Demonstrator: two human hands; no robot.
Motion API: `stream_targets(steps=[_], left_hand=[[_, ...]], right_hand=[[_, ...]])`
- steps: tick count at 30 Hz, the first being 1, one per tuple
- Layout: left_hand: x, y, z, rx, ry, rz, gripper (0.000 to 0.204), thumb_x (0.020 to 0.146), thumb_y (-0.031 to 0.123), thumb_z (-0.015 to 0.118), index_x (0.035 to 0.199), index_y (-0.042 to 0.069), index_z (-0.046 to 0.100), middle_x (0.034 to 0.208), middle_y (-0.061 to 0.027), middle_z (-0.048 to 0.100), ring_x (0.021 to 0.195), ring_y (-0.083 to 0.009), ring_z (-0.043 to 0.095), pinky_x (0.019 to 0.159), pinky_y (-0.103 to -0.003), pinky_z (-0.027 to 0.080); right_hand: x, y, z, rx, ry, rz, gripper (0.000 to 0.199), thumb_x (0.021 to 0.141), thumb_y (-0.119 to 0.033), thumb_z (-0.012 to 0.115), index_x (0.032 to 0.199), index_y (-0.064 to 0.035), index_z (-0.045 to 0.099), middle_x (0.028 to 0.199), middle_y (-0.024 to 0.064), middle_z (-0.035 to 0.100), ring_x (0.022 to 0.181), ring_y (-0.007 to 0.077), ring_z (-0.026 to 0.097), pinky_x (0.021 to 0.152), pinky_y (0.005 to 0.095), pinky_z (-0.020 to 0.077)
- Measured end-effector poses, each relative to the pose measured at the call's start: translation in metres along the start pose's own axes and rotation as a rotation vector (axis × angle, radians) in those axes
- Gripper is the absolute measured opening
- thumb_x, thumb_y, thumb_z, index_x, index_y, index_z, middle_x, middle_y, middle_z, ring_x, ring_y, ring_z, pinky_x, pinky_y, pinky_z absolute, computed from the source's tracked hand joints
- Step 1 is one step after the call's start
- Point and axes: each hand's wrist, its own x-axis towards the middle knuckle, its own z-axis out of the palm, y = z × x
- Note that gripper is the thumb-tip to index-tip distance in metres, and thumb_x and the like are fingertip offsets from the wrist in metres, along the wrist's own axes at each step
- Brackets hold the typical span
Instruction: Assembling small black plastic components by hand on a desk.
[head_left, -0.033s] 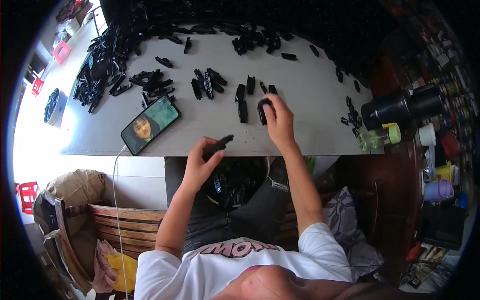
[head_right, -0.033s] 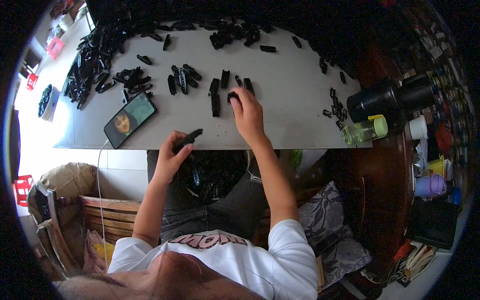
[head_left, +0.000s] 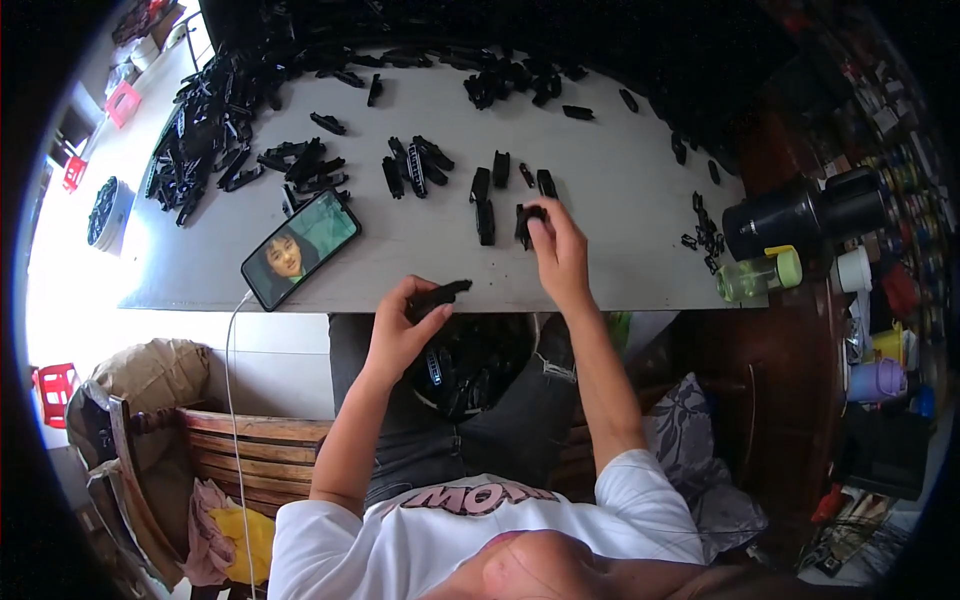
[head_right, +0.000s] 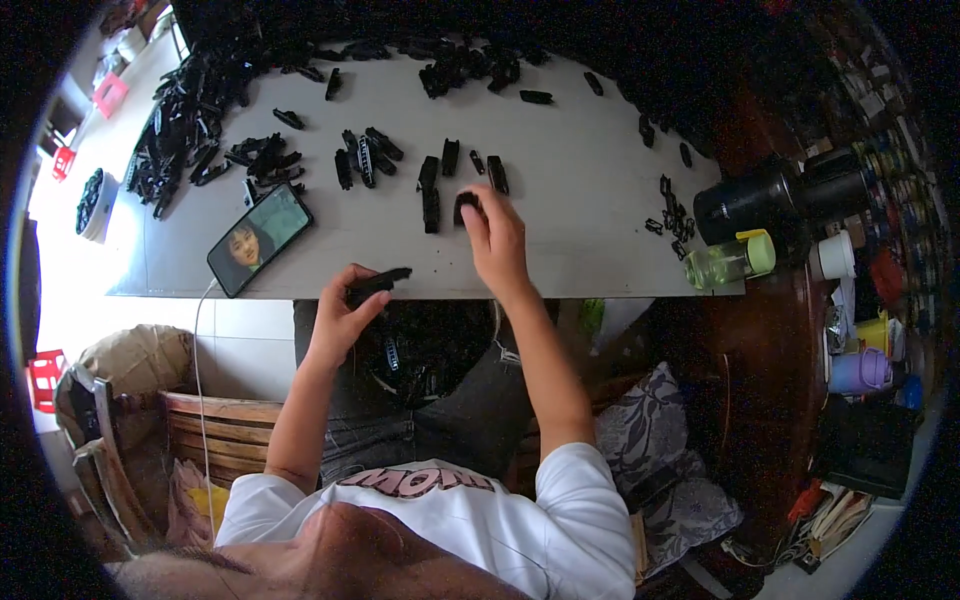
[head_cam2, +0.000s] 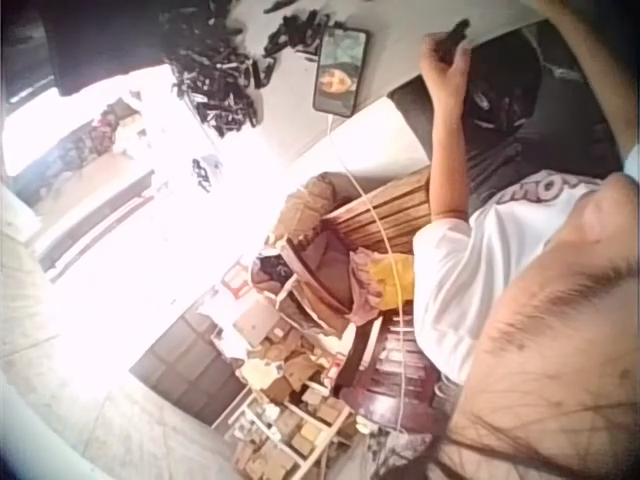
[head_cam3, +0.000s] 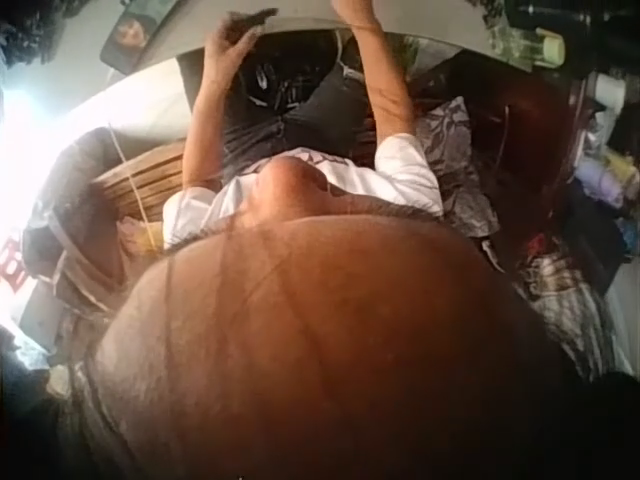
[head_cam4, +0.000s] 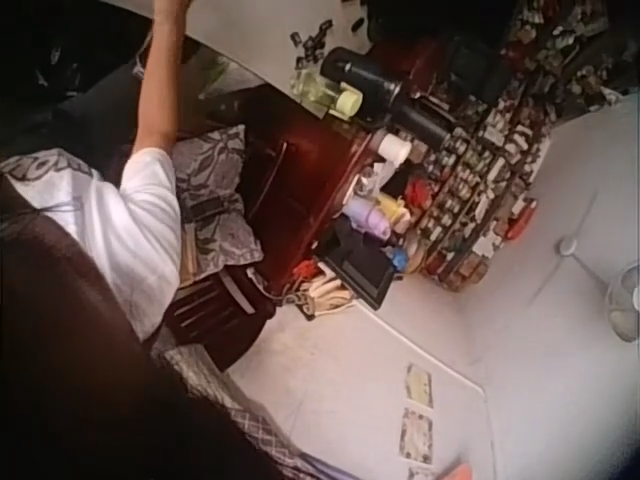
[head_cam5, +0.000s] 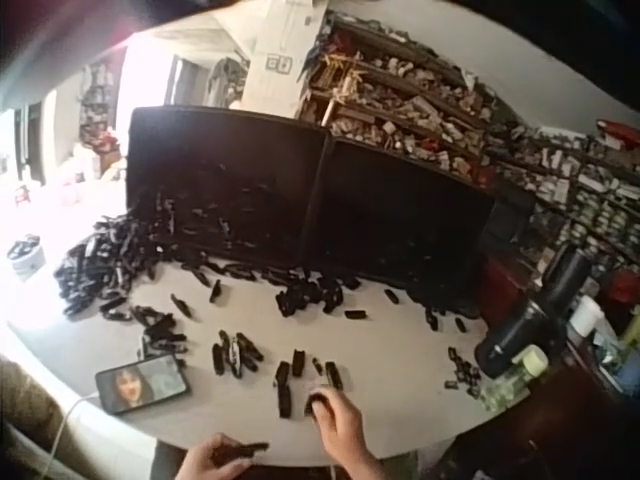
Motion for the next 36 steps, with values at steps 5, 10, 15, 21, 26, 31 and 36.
stream_targets(steps=[5,10,15,21,26,31,36], left_hand=[[0.003,0.000,0.024,-0.402,0.024,-0.006,0.025,0.078,-0.001,0.066,0.100,0.001,0.055,0.088,-0.0017,0.059,0.088,-0.0117,0.055,0.084,-0.025,0.042],[0.004,0.011,0.023,-0.496,0.104,-0.061,0.018,0.092,0.013,0.051,0.105,0.001,0.052,0.083,-0.0050,0.060,0.076,-0.0115,0.057,0.069,-0.022,0.045],[-0.002,-0.001,0.025,0.131,0.157,0.074,0.021,0.093,0.015,0.047,0.108,0.000,0.048,0.062,-0.0105,0.054,0.056,-0.0166,0.054,0.054,-0.029,0.042],[-0.012,0.010,0.028,0.023,0.041,0.043,0.029,0.091,0.017,0.051,0.112,-0.001,0.044,0.069,-0.0172,0.056,0.062,-0.0292,0.058,0.060,-0.033,0.045],[-0.013,0.014,0.027,0.171,-0.117,0.141,0.038,0.085,0.013,0.060,0.116,-0.002,0.043,0.085,-0.0232,0.060,0.081,-0.0416,0.059,0.071,-0.038,0.047],[-0.015,0.021,0.024,0.216,-0.177,0.164,0.036,0.085,0.009,0.058,0.116,-0.003,0.045,0.081,-0.0208,0.060,0.075,-0.0357,0.061,0.067,-0.035,0.047],[-0.014,0.031,0.019,0.030,-0.366,0.048,0.039,0.087,0.006,0.053,0.124,-0.004,0.045,0.076,-0.0111,0.057,0.066,-0.0132,0.060,0.060,-0.026,0.047]], right_hand=[[-0.074,-0.045,0.014,0.436,-0.102,0.288,0.020,0.087,-0.003,0.054,0.107,-0.0048,0.056,0.084,0.0023,0.057,0.072,0.0069,0.051,0.065,0.0220,0.0418],[-0.102,-0.045,0.015,0.948,-0.299,0.662,0.022,0.088,-0.004,0.054,0.110,-0.0019,0.055,0.091,0.0039,0.058,0.072,0.0097,0.053,0.062,0.0263,0.0462],[-0.102,-0.061,-0.001,1.175,-0.409,0.683,0.037,0.089,-0.011,0.056,0.123,0.0020,0.047,0.088,0.0077,0.058,0.069,0.0102,0.054,0.059,0.0222,0.0443],[-0.095,-0.057,0.009,0.879,-0.336,0.620,0.019,0.091,-0.013,0.055,0.106,-0.0024,0.049,0.079,0.0033,0.055,0.057,0.0053,0.047,0.050,0.0182,0.0380],[-0.092,-0.057,0.014,0.828,-0.128,0.490,0.017,0.089,-0.013,0.058,0.097,-0.0041,0.046,0.070,0.0005,0.054,0.055,0.0037,0.046,0.047,0.0174,0.0354],[-0.094,-0.057,0.011,0.570,-0.127,0.364,0.031,0.082,-0.011,0.068,0.103,-0.0009,0.048,0.084,0.0057,0.059,0.068,0.0104,0.057,0.062,0.0208,0.0439],[-0.085,-0.067,0.011,1.325,-0.042,0.569,0.033,0.080,-0.011,0.068,0.104,0.0018,0.050,0.097,0.0155,0.062,0.101,0.0254,0.058,0.093,0.0363,0.0415]])
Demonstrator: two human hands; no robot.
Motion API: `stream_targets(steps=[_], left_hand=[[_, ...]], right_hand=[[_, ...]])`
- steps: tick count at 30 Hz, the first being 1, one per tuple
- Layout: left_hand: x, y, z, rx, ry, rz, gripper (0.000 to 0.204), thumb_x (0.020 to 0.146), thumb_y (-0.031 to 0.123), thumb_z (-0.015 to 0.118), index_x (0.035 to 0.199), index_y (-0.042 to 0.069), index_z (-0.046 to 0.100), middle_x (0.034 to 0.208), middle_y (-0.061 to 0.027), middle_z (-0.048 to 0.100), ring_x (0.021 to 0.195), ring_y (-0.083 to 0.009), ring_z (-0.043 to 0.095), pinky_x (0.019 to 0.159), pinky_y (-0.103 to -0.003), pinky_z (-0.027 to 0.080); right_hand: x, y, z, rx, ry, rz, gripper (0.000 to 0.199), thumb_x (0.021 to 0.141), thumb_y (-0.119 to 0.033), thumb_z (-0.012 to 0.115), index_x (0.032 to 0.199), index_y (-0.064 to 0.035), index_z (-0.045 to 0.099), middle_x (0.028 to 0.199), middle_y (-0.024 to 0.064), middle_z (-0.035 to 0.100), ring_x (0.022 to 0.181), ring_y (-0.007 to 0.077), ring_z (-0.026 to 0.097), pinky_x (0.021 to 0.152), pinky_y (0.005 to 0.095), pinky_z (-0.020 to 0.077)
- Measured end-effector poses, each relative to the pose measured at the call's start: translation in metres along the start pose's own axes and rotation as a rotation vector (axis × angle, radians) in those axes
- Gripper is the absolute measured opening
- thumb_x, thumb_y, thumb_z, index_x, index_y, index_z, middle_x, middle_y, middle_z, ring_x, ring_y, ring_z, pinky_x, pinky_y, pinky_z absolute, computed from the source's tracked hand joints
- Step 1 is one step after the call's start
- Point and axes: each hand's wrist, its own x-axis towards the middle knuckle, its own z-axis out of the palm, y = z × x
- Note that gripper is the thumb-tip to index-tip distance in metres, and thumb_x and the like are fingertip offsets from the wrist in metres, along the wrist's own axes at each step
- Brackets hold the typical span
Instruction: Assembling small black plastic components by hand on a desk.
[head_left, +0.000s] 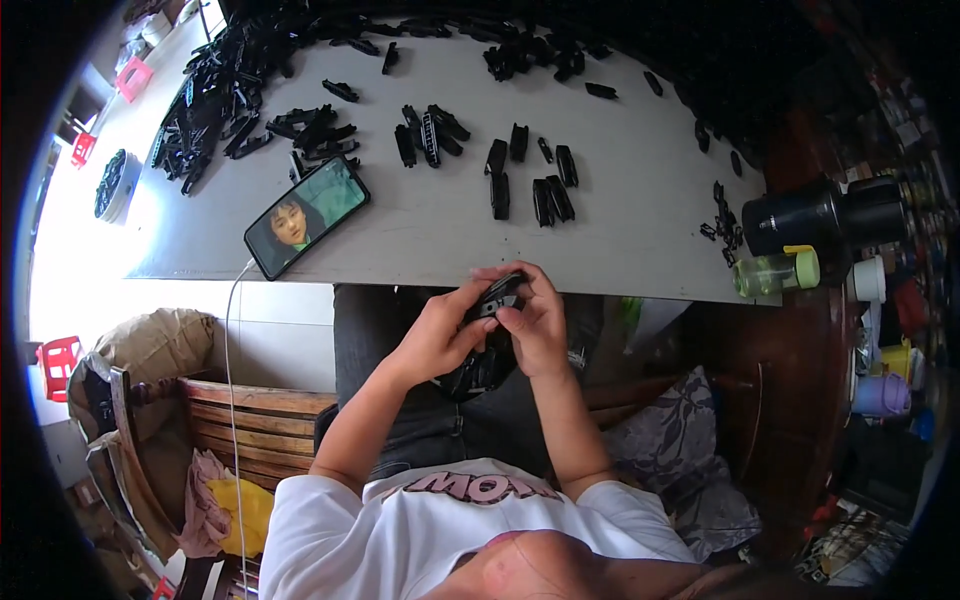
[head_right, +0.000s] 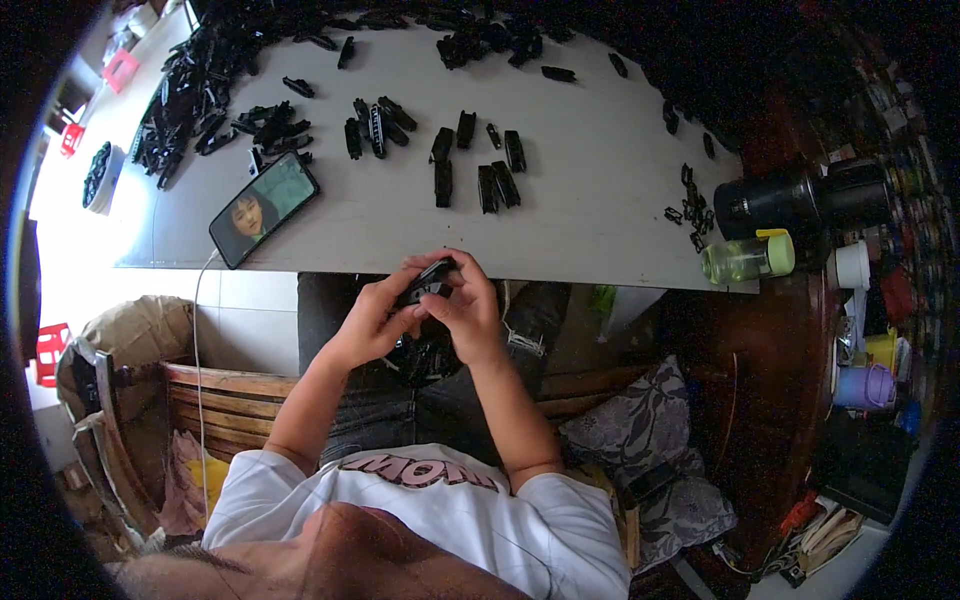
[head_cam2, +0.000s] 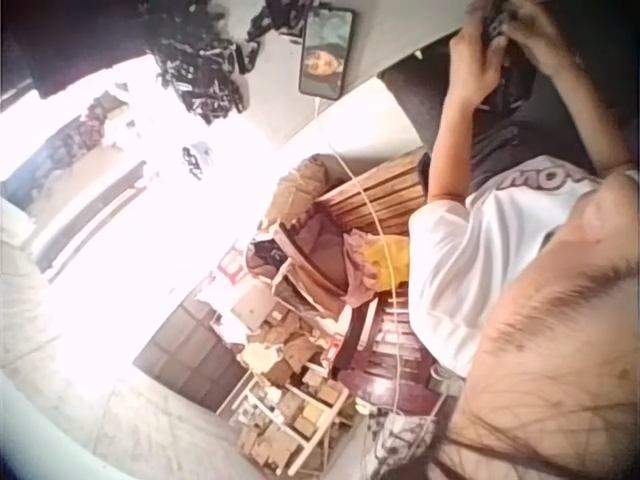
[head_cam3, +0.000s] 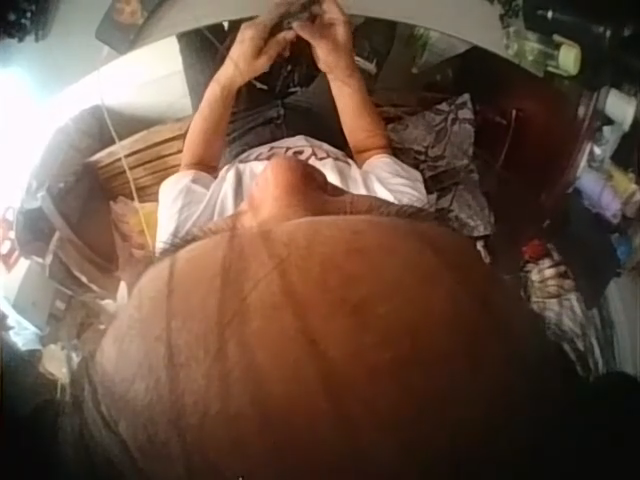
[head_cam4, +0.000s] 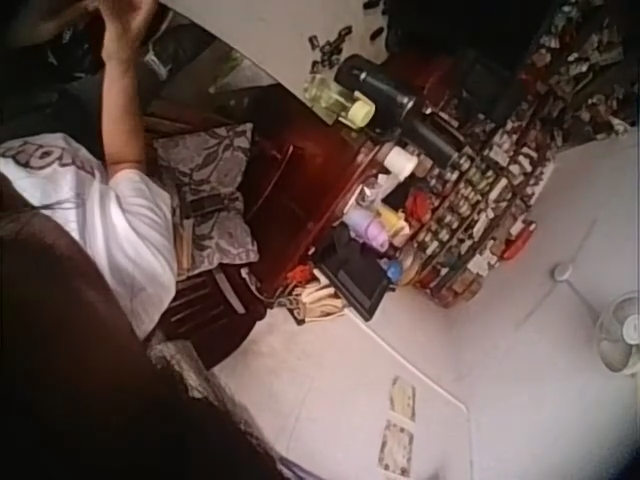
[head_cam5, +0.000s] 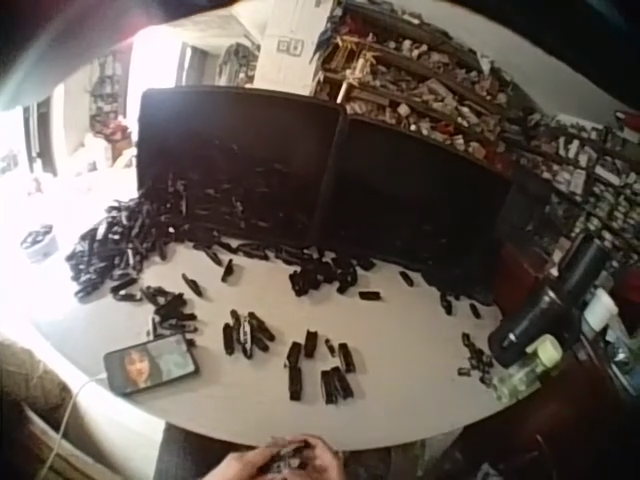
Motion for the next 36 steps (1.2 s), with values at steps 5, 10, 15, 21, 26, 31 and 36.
stream_targets(steps=[5,10,15,21,26,31,36], left_hand=[[0.015,-0.007,-0.013,0.539,0.076,0.228,0.037,0.083,0.014,0.059,0.116,-0.002,0.053,0.086,-0.0176,0.062,0.083,-0.0320,0.062,0.075,-0.038,0.049],[0.085,-0.012,-0.088,1.395,0.656,0.346,0.026,0.077,0.004,0.053,0.102,0.005,0.057,0.113,-0.0101,0.056,0.104,-0.0254,0.052,0.087,-0.037,0.040],[0.110,-0.029,-0.109,1.494,0.426,0.116,0.020,0.076,0.006,0.055,0.095,0.008,0.059,0.101,-0.0064,0.057,0.099,-0.0216,0.053,0.081,-0.035,0.041],[0.097,-0.035,-0.094,1.503,0.427,0.226,0.016,0.076,0.016,0.060,0.091,0.010,0.059,0.085,-0.0059,0.057,0.084,-0.0226,0.057,0.072,-0.036,0.043],[0.069,-0.014,-0.055,0.764,0.375,-0.091,0.027,0.087,0.026,0.056,0.103,0.005,0.051,0.086,-0.0190,0.062,0.082,-0.0370,0.059,0.066,-0.043,0.046],[0.047,-0.018,-0.028,0.509,0.139,0.146,0.035,0.086,0.020,0.058,0.112,-0.001,0.046,0.084,-0.0237,0.059,0.077,-0.0387,0.059,0.069,-0.040,0.046],[0.041,-0.005,-0.020,0.144,0.092,0.064,0.036,0.088,0.016,0.056,0.117,-0.003,0.045,0.074,-0.0136,0.058,0.065,-0.0212,0.058,0.061,-0.031,0.046]], right_hand=[[0.015,0.010,-0.015,-0.095,-0.009,-0.052,0.027,0.082,-0.009,0.063,0.104,0.0012,0.050,0.106,0.0180,0.060,0.105,0.0239,0.056,0.095,0.0370,0.0407],[0.076,0.000,-0.021,-0.703,0.127,-0.272,0.026,0.080,-0.005,0.061,0.103,-0.0010,0.049,0.090,0.0096,0.057,0.085,0.0200,0.059,0.078,0.0359,0.0477],[0.098,0.010,0.000,-1.698,0.131,-0.246,0.029,0.077,-0.008,0.064,0.102,-0.0047,0.049,0.098,0.0143,0.051,0.079,0.0306,0.061,0.066,0.0413,0.0498],[0.090,0.013,-0.011,-1.726,0.191,-0.213,0.030,0.073,-0.005,0.065,0.099,-0.0058,0.050,0.099,0.0155,0.049,0.078,0.0368,0.059,0.065,0.0445,0.0490],[0.074,0.002,-0.031,-1.251,-0.060,-0.409,0.019,0.075,0.000,0.061,0.094,-0.0032,0.060,0.079,0.0100,0.057,0.063,0.0214,0.059,0.057,0.0311,0.0470],[0.050,-0.024,-0.012,-0.708,-0.045,-0.051,0.010,0.083,-0.005,0.059,0.091,0.0012,0.061,0.066,-0.0031,0.052,0.053,0.0022,0.045,0.049,0.0180,0.0375],[0.045,-0.014,-0.015,-0.746,0.037,-0.234,0.025,0.080,-0.012,0.068,0.100,-0.0023,0.056,0.082,0.0005,0.057,0.060,0.0036,0.049,0.050,0.0181,0.0380]])
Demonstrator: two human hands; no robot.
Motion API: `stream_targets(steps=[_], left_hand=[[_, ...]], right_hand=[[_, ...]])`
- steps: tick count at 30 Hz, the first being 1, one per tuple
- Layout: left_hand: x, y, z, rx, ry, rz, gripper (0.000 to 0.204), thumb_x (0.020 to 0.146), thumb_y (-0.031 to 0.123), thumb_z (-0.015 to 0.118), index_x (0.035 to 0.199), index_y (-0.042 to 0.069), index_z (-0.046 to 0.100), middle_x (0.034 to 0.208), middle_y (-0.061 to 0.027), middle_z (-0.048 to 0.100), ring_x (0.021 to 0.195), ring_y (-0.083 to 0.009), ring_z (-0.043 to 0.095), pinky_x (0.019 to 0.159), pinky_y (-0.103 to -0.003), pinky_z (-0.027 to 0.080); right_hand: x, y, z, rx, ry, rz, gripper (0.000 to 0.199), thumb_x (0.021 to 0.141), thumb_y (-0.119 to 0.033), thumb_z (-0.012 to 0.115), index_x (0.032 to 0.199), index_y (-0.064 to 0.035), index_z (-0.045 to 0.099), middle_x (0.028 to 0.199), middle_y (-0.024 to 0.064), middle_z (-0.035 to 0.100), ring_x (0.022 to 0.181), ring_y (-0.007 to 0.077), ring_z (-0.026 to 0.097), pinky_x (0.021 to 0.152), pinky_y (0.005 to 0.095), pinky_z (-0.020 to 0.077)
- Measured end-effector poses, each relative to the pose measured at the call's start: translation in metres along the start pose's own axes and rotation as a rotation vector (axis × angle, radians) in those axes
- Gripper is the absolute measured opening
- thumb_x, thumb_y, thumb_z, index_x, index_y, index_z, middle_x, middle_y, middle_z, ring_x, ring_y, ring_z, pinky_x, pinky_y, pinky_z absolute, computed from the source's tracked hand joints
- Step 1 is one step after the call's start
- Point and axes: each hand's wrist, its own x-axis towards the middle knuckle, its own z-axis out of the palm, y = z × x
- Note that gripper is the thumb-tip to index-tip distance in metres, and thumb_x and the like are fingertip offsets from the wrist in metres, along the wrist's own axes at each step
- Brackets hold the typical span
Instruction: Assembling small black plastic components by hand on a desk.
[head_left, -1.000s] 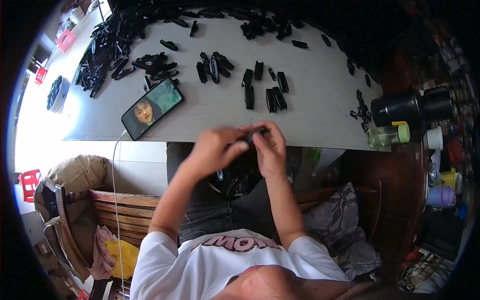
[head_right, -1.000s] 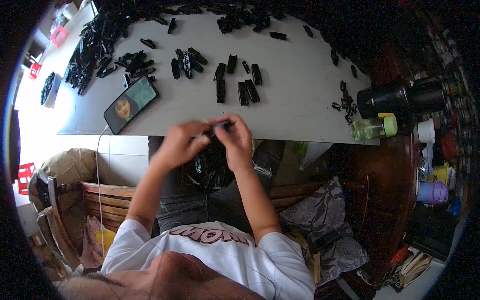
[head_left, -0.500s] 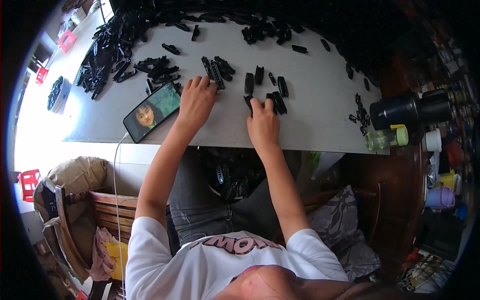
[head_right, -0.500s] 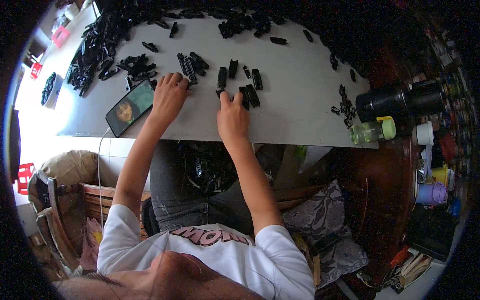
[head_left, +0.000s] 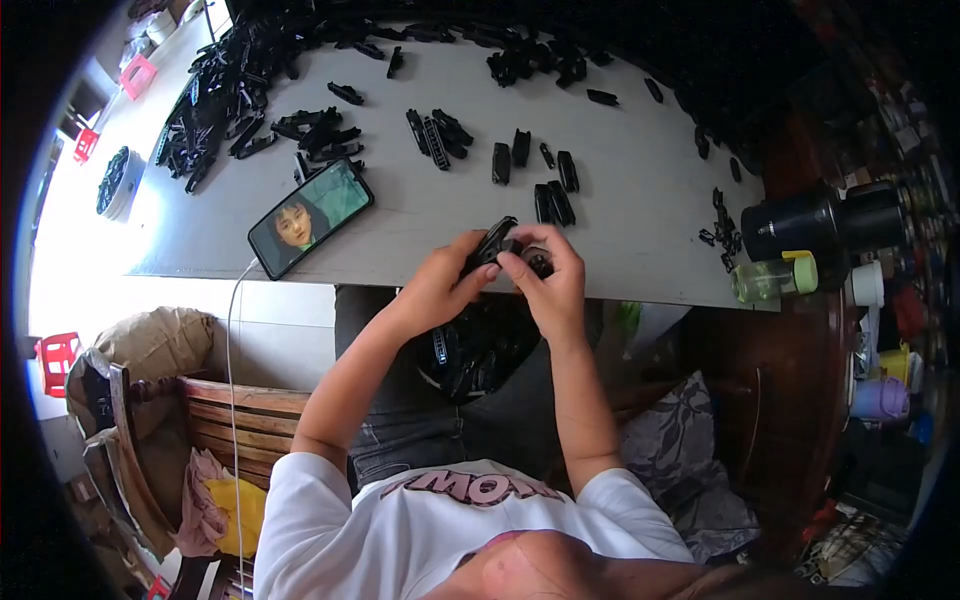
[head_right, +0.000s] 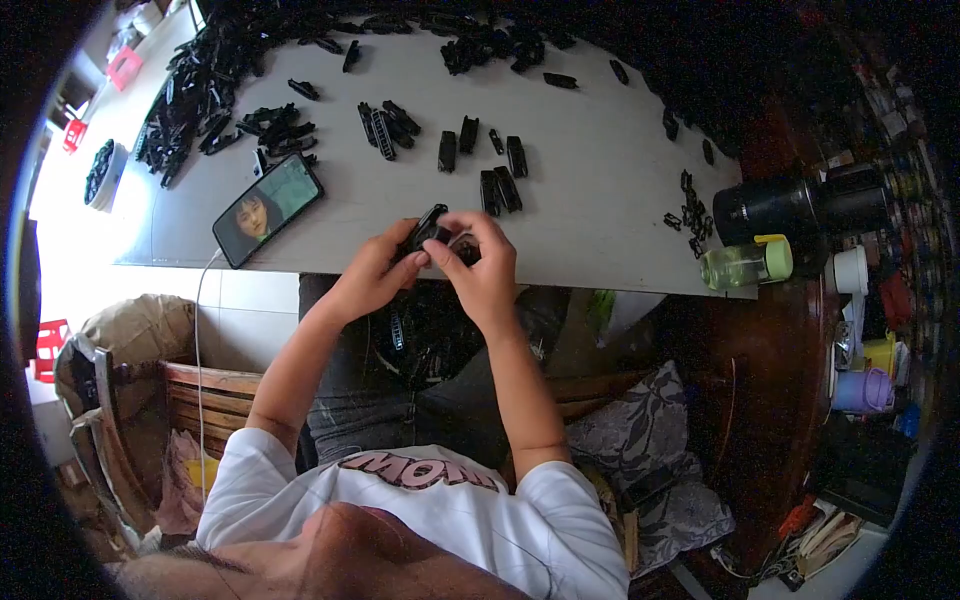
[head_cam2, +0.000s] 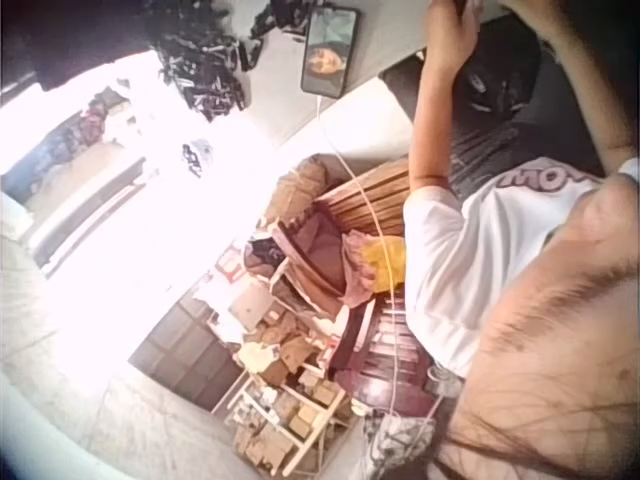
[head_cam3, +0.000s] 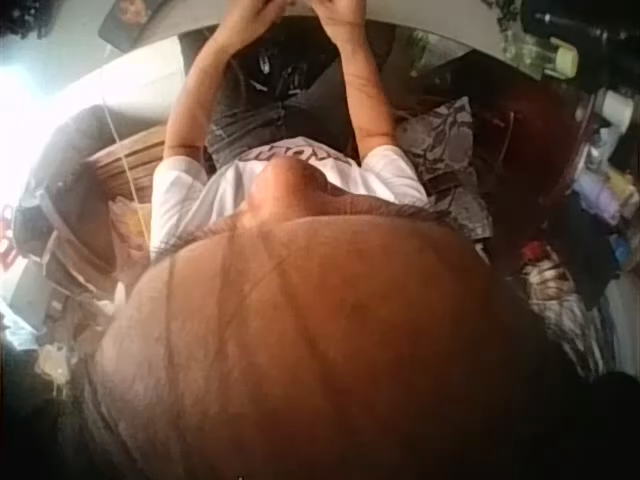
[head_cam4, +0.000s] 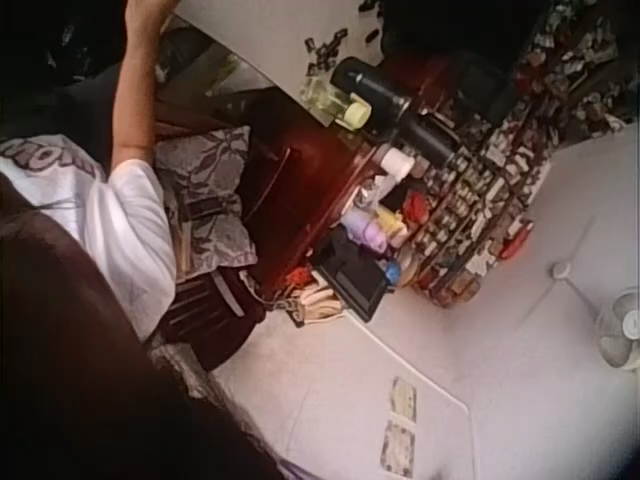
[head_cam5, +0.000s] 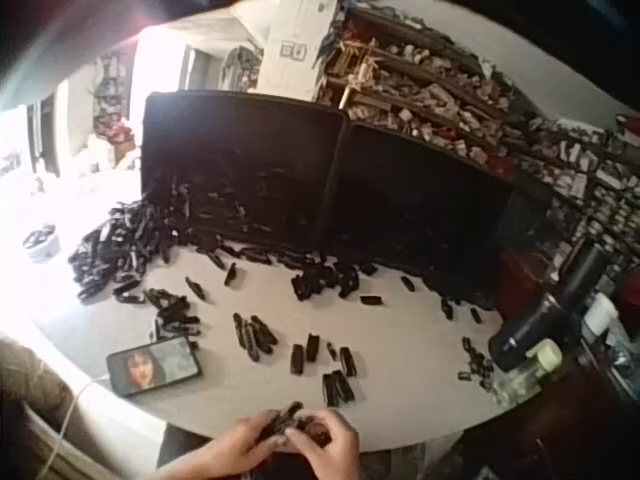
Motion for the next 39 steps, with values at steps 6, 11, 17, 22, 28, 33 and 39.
stream_targets(steps=[6,11,17,22,28,33,39], left_hand=[[-0.001,-0.001,-0.001,-0.097,-0.094,-0.019,0.032,0.091,0.014,0.052,0.117,-0.004,0.047,0.067,-0.0036,0.055,0.054,-0.0092,0.053,0.051,-0.024,0.044],[0.001,-0.007,0.001,-0.079,-0.067,-0.083,0.031,0.091,0.014,0.052,0.116,-0.004,0.048,0.066,-0.0031,0.054,0.050,-0.0088,0.051,0.049,-0.023,0.043],[0.056,-0.030,-0.030,0.397,0.221,0.209,0.034,0.085,0.023,0.058,0.111,0.001,0.054,0.091,-0.0173,0.062,0.085,-0.0321,0.059,0.074,-0.040,0.046],[0.120,-0.069,-0.049,0.976,0.627,0.154,0.040,0.082,0.028,0.059,0.117,0.009,0.052,0.126,-0.0138,0.047,0.119,-0.0355,0.041,0.094,-0.045,0.035],[0.096,-0.068,-0.030,0.986,0.391,0.092,0.048,0.085,0.022,0.054,0.130,0.011,0.042,0.132,-0.0127,0.043,0.125,-0.0335,0.036,0.099,-0.044,0.034],[0.055,-0.052,-0.023,0.939,0.311,0.206,0.055,0.082,0.021,0.059,0.132,0.008,0.039,0.130,-0.0163,0.043,0.124,-0.0339,0.037,0.099,-0.043,0.033],[0.014,-0.034,-0.023,0.796,0.514,0.190,0.054,0.071,0.023,0.069,0.117,0.005,0.046,0.111,-0.0139,0.049,0.103,-0.0312,0.047,0.087,-0.040,0.038]], right_hand=[[0.002,-0.004,0.005,0.503,-0.017,0.221,0.045,0.075,-0.012,0.074,0.111,-0.0051,0.048,0.091,0.0032,0.059,0.065,0.0060,0.051,0.050,0.0181,0.0403],[0.007,0.003,0.010,0.494,0.007,0.261,0.044,0.074,-0.010,0.073,0.112,-0.0042,0.050,0.091,0.0027,0.058,0.069,0.0069,0.052,0.050,0.0186,0.0399],[0.052,0.022,0.008,0.429,0.204,0.217,0.027,0.079,-0.007,0.062,0.105,-0.0040,0.057,0.088,-0.0010,0.056,0.077,0.0085,0.051,0.070,0.0217,0.0409],[0.116,0.026,0.016,-0.655,0.032,0.117,0.022,0.072,-0.014,0.063,0.093,-0.0045,0.061,0.089,0.0110,0.061,0.081,0.0263,0.061,0.069,0.0369,0.0476],[0.130,0.026,0.038,-1.182,-0.068,0.002,0.025,0.078,-0.015,0.063,0.098,-0.0045,0.055,0.087,0.0158,0.062,0.081,0.0337,0.063,0.071,0.0421,0.0516],[0.123,0.018,0.034,-1.253,-0.167,-0.007,0.021,0.078,-0.012,0.061,0.096,-0.0046,0.054,0.088,0.0166,0.062,0.080,0.0347,0.064,0.068,0.0427,0.0518],[0.097,0.017,0.009,-0.919,-0.050,-0.137,0.039,0.072,-0.006,0.064,0.111,-0.0095,0.056,0.089,0.0130,0.062,0.080,0.0263,0.062,0.069,0.0381,0.0489]])
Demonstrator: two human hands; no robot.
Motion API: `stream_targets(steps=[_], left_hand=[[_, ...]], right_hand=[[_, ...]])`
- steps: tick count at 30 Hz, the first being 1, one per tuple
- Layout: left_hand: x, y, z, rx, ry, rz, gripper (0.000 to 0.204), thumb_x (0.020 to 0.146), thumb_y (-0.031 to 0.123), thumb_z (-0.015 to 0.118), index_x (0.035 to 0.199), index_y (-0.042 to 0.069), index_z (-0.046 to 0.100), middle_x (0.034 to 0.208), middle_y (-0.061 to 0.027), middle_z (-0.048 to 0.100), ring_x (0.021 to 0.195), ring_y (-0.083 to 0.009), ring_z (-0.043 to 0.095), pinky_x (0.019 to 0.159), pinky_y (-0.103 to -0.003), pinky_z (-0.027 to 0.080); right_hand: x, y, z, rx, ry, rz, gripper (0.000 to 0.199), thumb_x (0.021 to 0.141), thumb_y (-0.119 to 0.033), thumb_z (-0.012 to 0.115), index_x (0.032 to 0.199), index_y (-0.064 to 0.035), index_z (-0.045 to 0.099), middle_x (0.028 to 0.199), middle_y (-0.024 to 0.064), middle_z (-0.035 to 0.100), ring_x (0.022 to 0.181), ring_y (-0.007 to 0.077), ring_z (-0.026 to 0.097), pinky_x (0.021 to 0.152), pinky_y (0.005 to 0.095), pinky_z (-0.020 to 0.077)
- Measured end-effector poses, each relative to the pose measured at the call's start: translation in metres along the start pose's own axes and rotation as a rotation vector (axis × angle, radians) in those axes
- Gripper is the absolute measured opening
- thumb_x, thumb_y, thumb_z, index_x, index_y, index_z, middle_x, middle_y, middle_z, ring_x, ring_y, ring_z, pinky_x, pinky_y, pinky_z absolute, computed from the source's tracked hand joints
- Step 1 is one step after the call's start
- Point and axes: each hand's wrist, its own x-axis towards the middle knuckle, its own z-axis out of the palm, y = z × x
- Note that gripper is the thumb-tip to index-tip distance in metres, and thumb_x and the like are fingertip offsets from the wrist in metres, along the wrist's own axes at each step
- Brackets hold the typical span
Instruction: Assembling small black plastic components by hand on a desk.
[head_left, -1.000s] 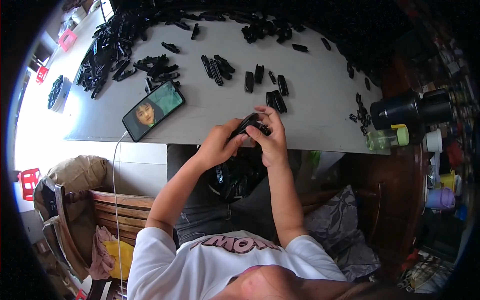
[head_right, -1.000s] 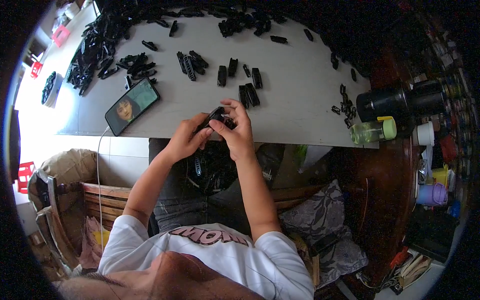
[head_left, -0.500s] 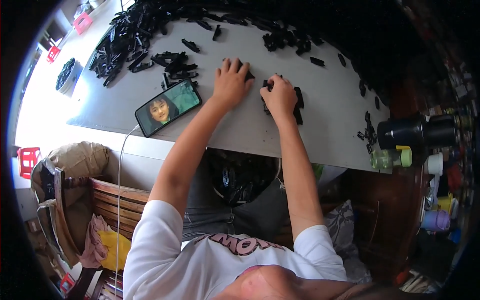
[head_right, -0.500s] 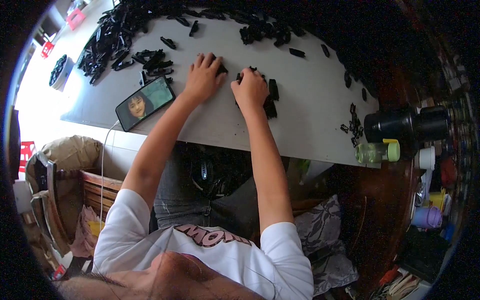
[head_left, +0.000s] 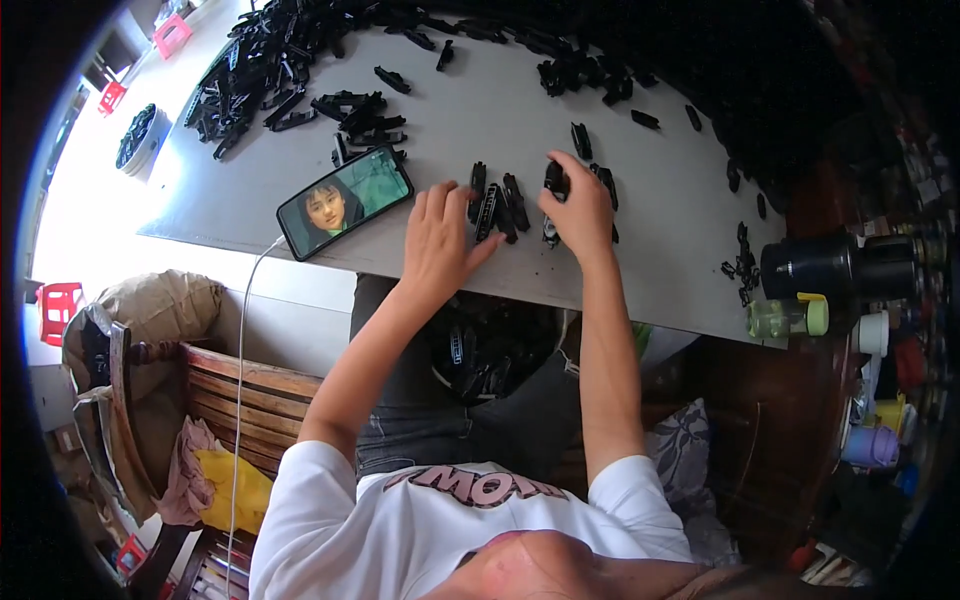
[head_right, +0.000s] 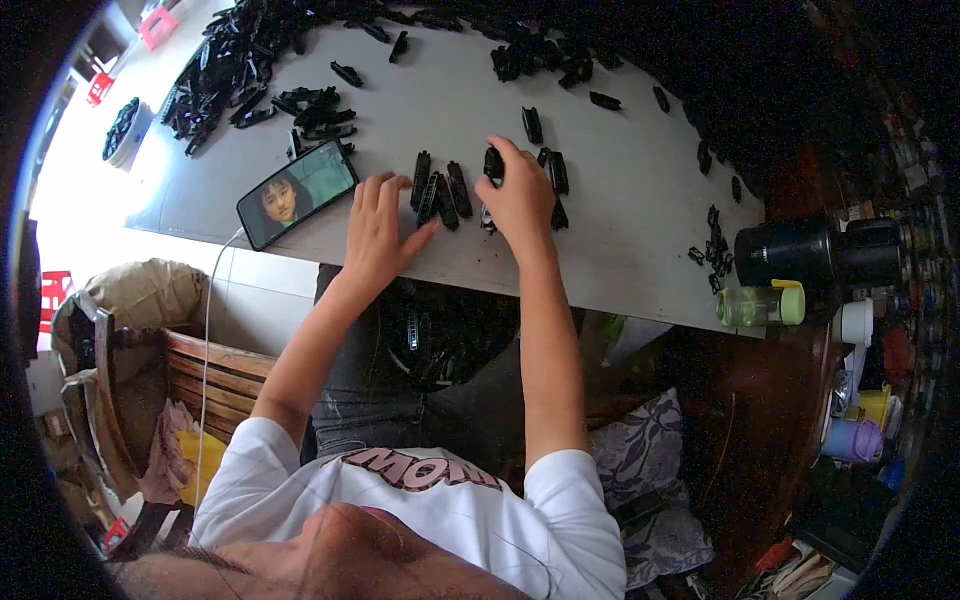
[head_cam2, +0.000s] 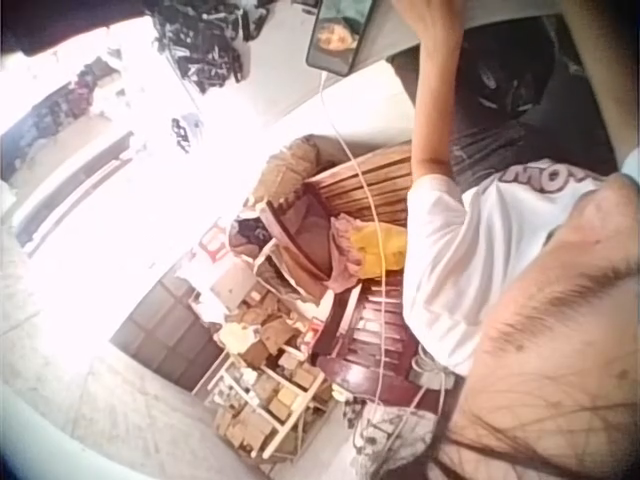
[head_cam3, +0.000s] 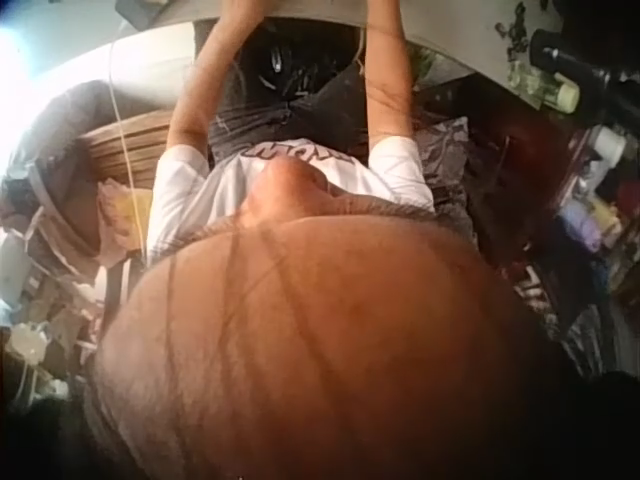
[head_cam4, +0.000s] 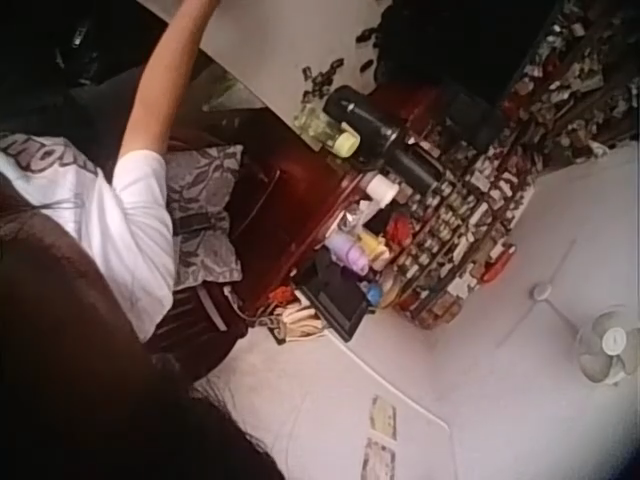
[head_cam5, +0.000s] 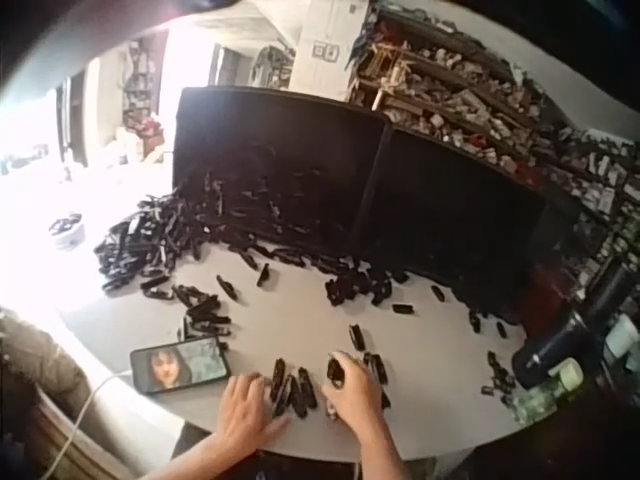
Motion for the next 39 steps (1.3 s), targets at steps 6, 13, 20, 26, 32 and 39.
stream_targets(steps=[6,13,20,26,32,39], left_hand=[[-0.011,0.007,0.000,0.064,-0.087,-0.078,0.039,0.068,0.016,0.068,0.102,0.004,0.050,0.091,-0.0097,0.052,0.086,-0.0288,0.050,0.077,-0.037,0.040],[-0.013,0.002,-0.004,-0.324,0.143,-0.171,0.020,0.075,0.006,0.060,0.094,0.003,0.056,0.083,-0.0062,0.054,0.075,-0.0221,0.052,0.071,-0.034,0.042],[-0.031,0.013,-0.021,-1.391,-0.227,-0.665,0.022,0.098,0.019,0.035,0.111,0.004,0.045,0.073,-0.0053,0.057,0.067,-0.0123,0.054,0.064,-0.025,0.044],[-0.045,0.041,-0.022,-0.693,-0.298,-0.100,0.041,0.086,0.022,0.060,0.113,-0.002,0.041,0.082,-0.0237,0.058,0.079,-0.0405,0.058,0.070,-0.040,0.045],[-0.046,0.046,-0.035,-0.760,-0.418,-0.233,0.040,0.083,0.012,0.061,0.115,-0.006,0.044,0.092,-0.0264,0.058,0.084,-0.0410,0.058,0.072,-0.038,0.046],[-0.068,0.043,-0.032,-0.837,-0.579,-0.122,0.035,0.082,0.006,0.057,0.114,-0.005,0.046,0.079,-0.0198,0.057,0.068,-0.0306,0.061,0.060,-0.036,0.046]], right_hand=[[-0.052,0.010,-0.014,0.962,-0.037,0.227,0.037,0.074,0.001,0.063,0.110,-0.0039,0.054,0.089,0.0008,0.053,0.084,0.0097,0.049,0.076,0.0229,0.0394],[-0.094,0.006,-0.019,1.315,-0.026,0.436,0.032,0.076,-0.006,0.066,0.105,-0.0056,0.054,0.092,0.0001,0.055,0.086,0.0104,0.050,0.077,0.0250,0.0402],[-0.114,-0.012,-0.021,1.372,-0.079,0.345,0.020,0.081,-0.009,0.065,0.098,-0.0025,0.057,0.086,0.0023,0.060,0.070,0.0067,0.053,0.064,0.0205,0.0424],[-0.116,-0.025,-0.029,0.988,-0.184,0.261,0.014,0.080,-0.011,0.068,0.085,-0.0009,0.060,0.077,-0.0011,0.059,0.069,0.0043,0.051,0.064,0.0191,0.0389],[-0.126,-0.030,-0.036,1.001,-0.139,0.216,0.017,0.079,-0.009,0.069,0.087,0.0007,0.057,0.076,0.0001,0.059,0.070,0.0051,0.052,0.066,0.0199,0.0417],[-0.146,-0.018,-0.035,1.025,-0.395,0.235,0.041,0.075,-0.018,0.075,0.104,-0.0014,0.052,0.076,0.0039,0.060,0.074,0.0076,0.057,0.068,0.0234,0.0432]])
